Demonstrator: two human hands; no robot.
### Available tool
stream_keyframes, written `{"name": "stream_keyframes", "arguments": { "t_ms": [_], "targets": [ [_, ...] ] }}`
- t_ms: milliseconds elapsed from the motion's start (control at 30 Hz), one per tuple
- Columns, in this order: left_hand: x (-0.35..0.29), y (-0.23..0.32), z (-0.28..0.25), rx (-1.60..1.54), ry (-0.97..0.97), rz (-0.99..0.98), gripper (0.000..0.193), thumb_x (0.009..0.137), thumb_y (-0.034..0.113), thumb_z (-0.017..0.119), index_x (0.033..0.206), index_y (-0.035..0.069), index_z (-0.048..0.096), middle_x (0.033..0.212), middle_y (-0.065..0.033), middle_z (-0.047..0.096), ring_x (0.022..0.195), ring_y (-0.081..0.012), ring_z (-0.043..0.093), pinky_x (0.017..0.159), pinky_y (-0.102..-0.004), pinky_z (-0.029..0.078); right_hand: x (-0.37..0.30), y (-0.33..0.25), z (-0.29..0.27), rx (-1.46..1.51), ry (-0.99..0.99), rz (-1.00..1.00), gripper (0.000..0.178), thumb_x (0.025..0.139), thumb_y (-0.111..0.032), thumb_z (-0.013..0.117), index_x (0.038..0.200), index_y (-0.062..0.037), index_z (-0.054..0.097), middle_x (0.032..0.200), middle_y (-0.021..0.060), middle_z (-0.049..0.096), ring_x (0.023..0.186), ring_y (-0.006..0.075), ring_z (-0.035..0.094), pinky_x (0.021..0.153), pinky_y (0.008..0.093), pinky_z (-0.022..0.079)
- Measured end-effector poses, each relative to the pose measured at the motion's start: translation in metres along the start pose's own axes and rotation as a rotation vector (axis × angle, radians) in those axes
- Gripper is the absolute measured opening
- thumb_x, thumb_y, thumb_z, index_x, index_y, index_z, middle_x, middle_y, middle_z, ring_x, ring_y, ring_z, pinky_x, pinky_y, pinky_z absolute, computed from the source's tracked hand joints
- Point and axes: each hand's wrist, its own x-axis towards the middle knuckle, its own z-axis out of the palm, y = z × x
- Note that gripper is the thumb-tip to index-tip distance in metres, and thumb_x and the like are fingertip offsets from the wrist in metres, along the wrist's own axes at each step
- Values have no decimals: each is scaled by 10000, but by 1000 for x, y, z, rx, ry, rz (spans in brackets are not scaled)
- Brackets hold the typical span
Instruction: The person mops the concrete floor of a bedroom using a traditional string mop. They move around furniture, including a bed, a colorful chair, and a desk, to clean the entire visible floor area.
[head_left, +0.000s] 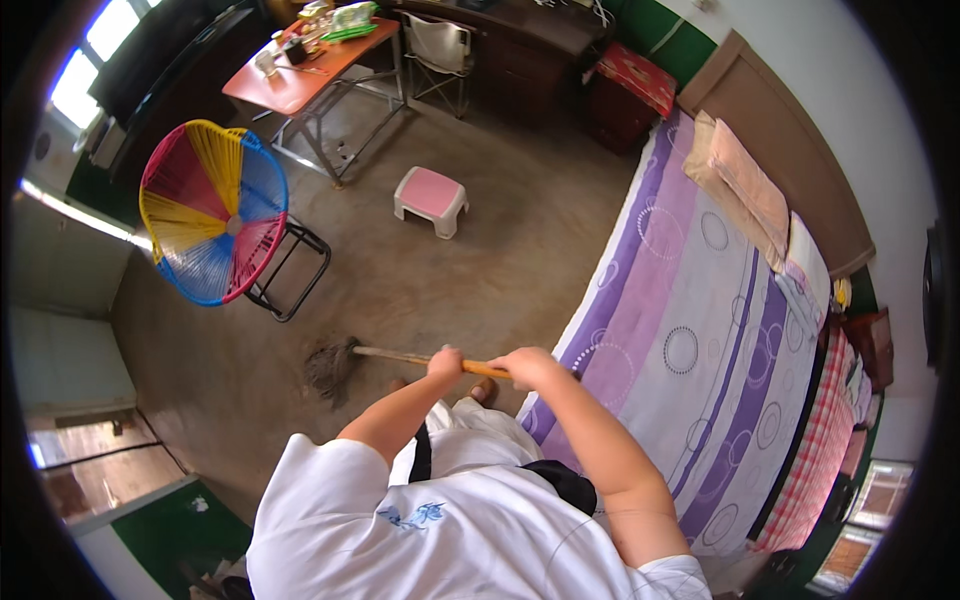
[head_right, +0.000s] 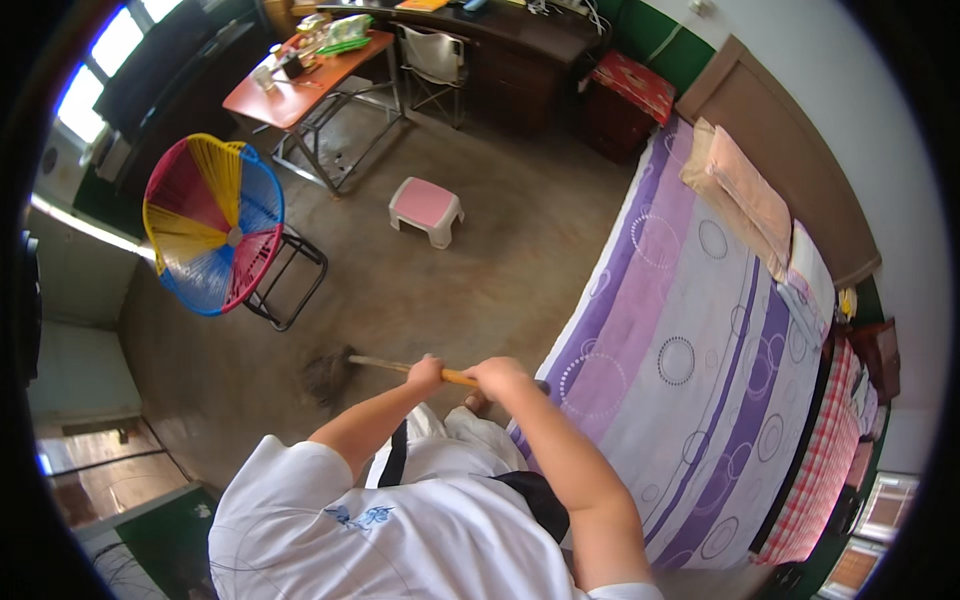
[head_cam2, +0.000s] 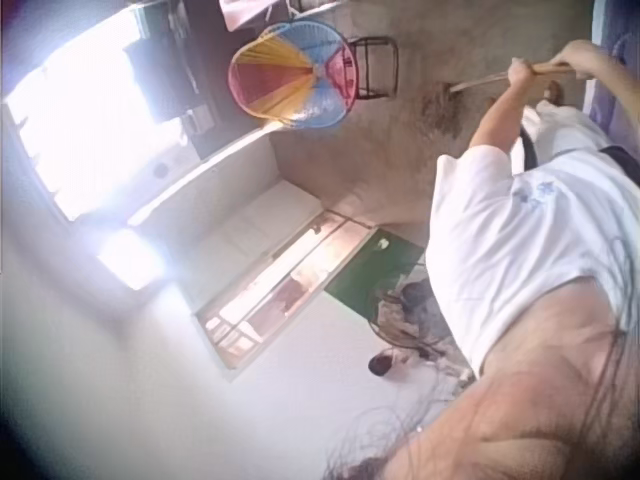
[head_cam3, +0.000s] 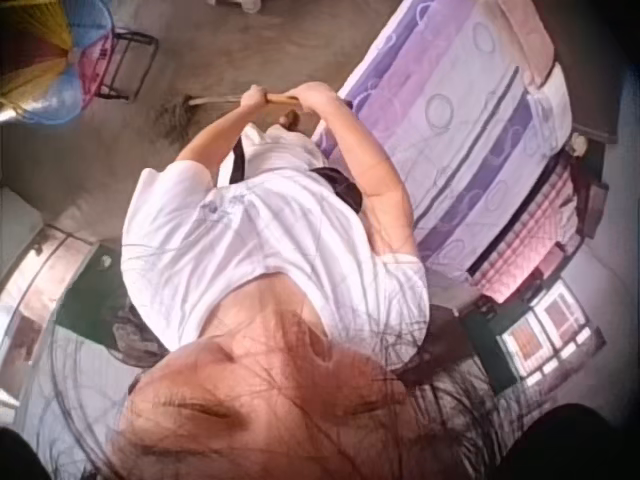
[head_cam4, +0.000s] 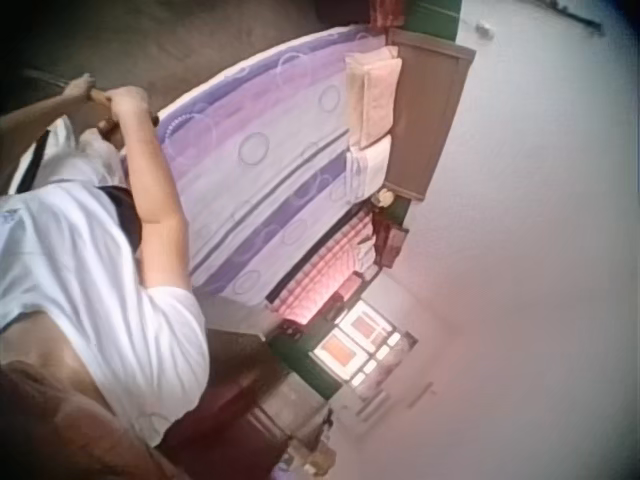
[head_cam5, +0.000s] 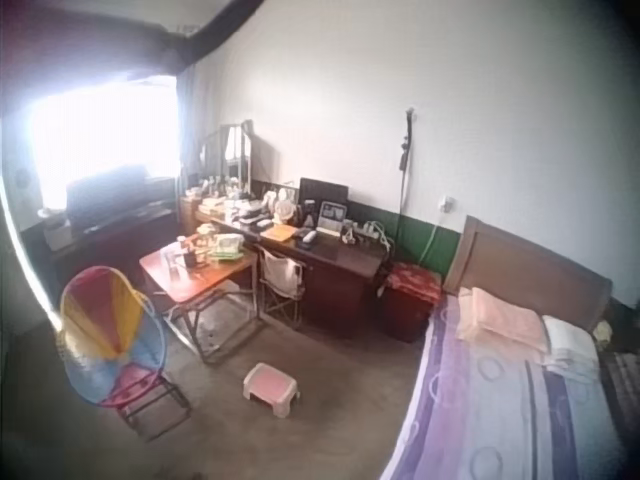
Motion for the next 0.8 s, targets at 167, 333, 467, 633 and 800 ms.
{"name": "stream_keyframes", "arguments": {
  "t_ms": [167,333,467,633,800],
  "targets": [
    [52,121,30,80,-102,210,159,789,147,517,835,82,654,904,-143,617,843,-300,620,690,-399,511,-74,100,11,225,102,223,675,675,7,560,1252,-328,462,1012,106,614,888,288,590,743,375,470],
    [81,221,60,129,-160,455,141,785,88,530,852,51,648,957,-136,601,904,-327,596,737,-400,505,-148,142,26,325,285,417,664,684,8,546,1253,-323,459,953,120,619,837,298,592,718,376,470],
    [103,272,71,188,-119,668,135,759,113,561,856,104,654,938,-126,581,936,-307,559,762,-369,495,-162,156,38,415,237,647,695,685,1,554,1284,-325,416,897,178,609,811,324,593,714,385,469],
    [163,301,52,319,-202,814,131,735,106,595,852,93,651,976,-95,575,973,-282,543,805,-365,486,-117,173,44,587,427,734,673,691,-10,549,1300,-255,397,881,198,609,818,349,592,713,407,467],
    [264,306,26,350,-241,877,161,755,110,594,900,73,653,1010,-73,569,1038,-261,513,854,-366,462,-44,199,-10,716,496,784,661,693,-22,525,1310,-214,383,905,172,617,834,358,589,711,407,468]
  ]
}}
